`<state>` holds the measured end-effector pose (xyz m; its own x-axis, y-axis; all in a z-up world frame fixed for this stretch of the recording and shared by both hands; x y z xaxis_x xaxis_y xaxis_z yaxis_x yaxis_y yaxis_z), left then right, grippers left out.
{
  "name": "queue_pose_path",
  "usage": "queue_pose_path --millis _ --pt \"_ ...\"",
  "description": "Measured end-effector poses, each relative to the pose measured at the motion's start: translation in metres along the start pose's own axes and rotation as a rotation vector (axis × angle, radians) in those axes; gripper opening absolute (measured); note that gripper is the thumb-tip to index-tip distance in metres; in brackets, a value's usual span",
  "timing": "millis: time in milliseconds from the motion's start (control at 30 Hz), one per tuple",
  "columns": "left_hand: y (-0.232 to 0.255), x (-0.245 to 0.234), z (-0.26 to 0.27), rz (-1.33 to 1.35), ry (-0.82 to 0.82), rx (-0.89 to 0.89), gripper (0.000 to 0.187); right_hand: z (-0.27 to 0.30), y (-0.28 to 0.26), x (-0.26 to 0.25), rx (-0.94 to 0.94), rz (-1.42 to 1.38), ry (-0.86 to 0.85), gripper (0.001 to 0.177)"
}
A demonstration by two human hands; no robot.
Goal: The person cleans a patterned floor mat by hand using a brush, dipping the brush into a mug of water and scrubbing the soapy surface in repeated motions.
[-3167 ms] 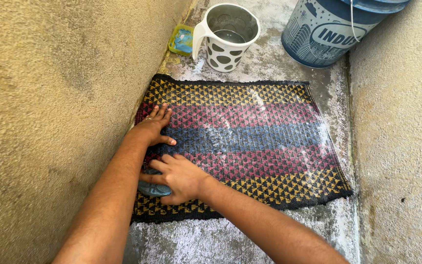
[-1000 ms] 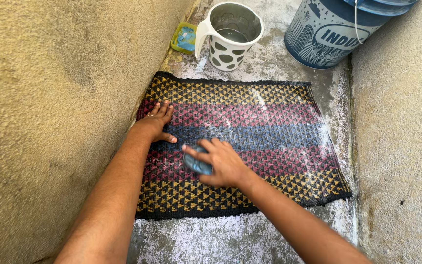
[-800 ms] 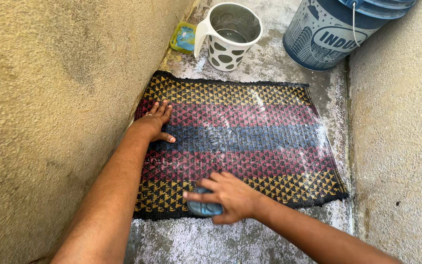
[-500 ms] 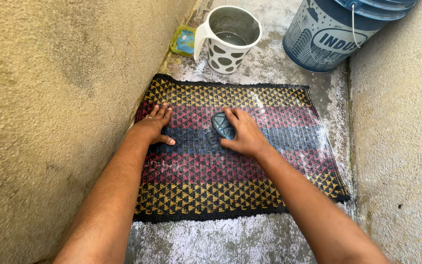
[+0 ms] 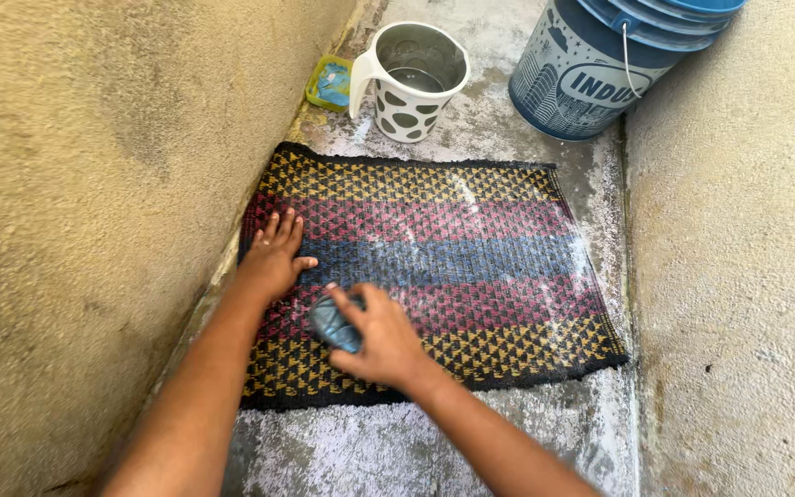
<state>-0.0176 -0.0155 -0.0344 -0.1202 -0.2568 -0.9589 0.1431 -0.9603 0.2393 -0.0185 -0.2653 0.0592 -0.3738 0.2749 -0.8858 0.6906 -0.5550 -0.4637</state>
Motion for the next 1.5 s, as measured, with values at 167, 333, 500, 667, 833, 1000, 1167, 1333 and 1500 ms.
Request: queue_pose_path --millis 167,333,500,667,833,1000,1167,1333,1500 --pt "0.025 0.009 0.029 -0.109 0.330 -0.052 0.059 0.009 -0.024 0.006 0.095 0.079 0.028 0.088" --pt "0.030 -0.003 0.032 -0.085 0.304 -0.081 0.056 0.018 0.027 -0.001 0.258 0.167 0.056 0.095" --pt "0.032 -0.003 0.034 -0.062 0.272 -0.092 0.057 0.038 0.135 -0.054 0.894 0.002 0.129 0.092" --pt "0.032 -0.006 0.031 -0.128 0.274 -0.092 0.055 0.028 0.111 -0.058 0.940 -0.022 0.172 0.096" --pt "0.034 -0.010 0.037 -0.088 0.258 -0.113 0.057 0.004 -0.018 0.016 0.355 0.069 0.164 0.095" --pt "0.032 -0.009 0.032 -0.096 0.229 -0.107 0.056 0.017 0.060 0.001 0.626 0.040 -0.058 0.091" --pt "0.033 -0.006 0.033 -0.105 0.238 -0.111 0.056 0.066 0.206 -0.073 0.968 0.039 0.212 0.094" --pt "0.037 -0.006 0.032 -0.098 0.232 -0.145 0.056 0.055 0.227 -0.085 1.034 0.131 0.271 0.091" --pt "0.037 -0.007 0.035 -0.084 0.247 -0.138 0.055 -0.004 0.114 -0.005 0.779 -0.739 0.153 0.081"
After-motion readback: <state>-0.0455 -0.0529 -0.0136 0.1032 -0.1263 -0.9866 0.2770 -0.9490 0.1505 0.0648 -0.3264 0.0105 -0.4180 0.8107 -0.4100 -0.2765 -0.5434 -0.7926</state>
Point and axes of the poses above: each hand's wrist, its own z-axis away from the middle knuckle, its own x-axis out of the palm, y = z × x, the point moved 3 cm from there along -z, towards the middle knuckle, and after that the axes turned 14 degrees about x, right-handed, at the moved point
